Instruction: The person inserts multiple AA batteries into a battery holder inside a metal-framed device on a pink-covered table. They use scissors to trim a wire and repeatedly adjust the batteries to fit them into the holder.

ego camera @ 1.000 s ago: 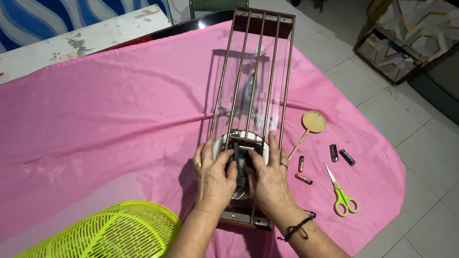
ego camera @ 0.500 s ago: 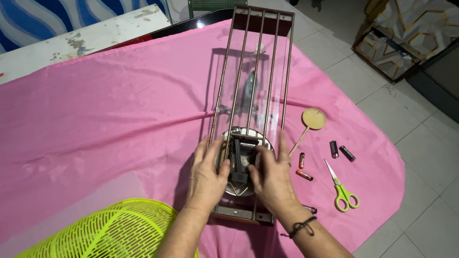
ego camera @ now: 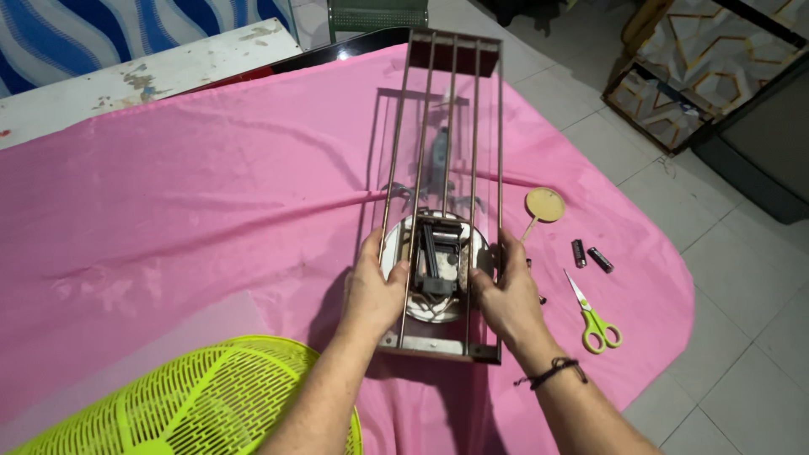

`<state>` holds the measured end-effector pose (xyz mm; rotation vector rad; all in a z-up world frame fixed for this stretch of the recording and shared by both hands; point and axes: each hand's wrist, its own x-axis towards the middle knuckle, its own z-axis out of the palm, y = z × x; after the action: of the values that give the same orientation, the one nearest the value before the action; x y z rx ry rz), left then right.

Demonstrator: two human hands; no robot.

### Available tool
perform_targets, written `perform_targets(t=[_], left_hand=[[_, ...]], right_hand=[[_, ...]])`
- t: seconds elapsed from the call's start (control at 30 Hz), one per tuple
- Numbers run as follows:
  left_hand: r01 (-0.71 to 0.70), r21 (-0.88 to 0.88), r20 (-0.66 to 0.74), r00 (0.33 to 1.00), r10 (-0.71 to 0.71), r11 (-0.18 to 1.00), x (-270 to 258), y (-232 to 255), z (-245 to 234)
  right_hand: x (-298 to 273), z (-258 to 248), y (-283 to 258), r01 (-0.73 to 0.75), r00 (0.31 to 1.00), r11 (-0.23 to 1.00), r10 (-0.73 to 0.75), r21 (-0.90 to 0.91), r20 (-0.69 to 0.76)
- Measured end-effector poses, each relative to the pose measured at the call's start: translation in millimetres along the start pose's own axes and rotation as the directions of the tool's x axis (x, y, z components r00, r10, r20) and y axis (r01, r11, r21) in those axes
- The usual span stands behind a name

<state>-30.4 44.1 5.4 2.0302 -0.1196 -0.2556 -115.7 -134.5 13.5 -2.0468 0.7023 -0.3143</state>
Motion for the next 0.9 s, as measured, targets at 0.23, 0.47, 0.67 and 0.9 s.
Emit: perform_targets(t=[0.23,0.47,0.67,0.9], left_hand=[[-0.049,0.006,-0.097,0.994,0.049,0.999,-15.0,9.0,10.8],[-0.068,-0.044,-0.117,0.991,0.063,0.997,-17.3,-9.4,20.2],[-0.053,-0.079,-0.074,0.996,0.047,0.995,-11.5,-16.5,22.7],[0.014,-0.035,-0.035,0.999,-0.015,0.999,-22.5,-15.5,9.5]], right_hand=[[10.2,-6.0,15.4,0.060,0.998,0.997,-0.061,0.040,0.024],[-6.8,-0.4,51.3,0.196,0.976,0.976,-0.203,0.096,0.077],[22.5,-46.3,101.7,-0.021,0.999,0.995,0.018,-0.097,-0.029],[23.5,-84.1,144.6,0.055,0.998,0.941,-0.046,-0.334,0.036]])
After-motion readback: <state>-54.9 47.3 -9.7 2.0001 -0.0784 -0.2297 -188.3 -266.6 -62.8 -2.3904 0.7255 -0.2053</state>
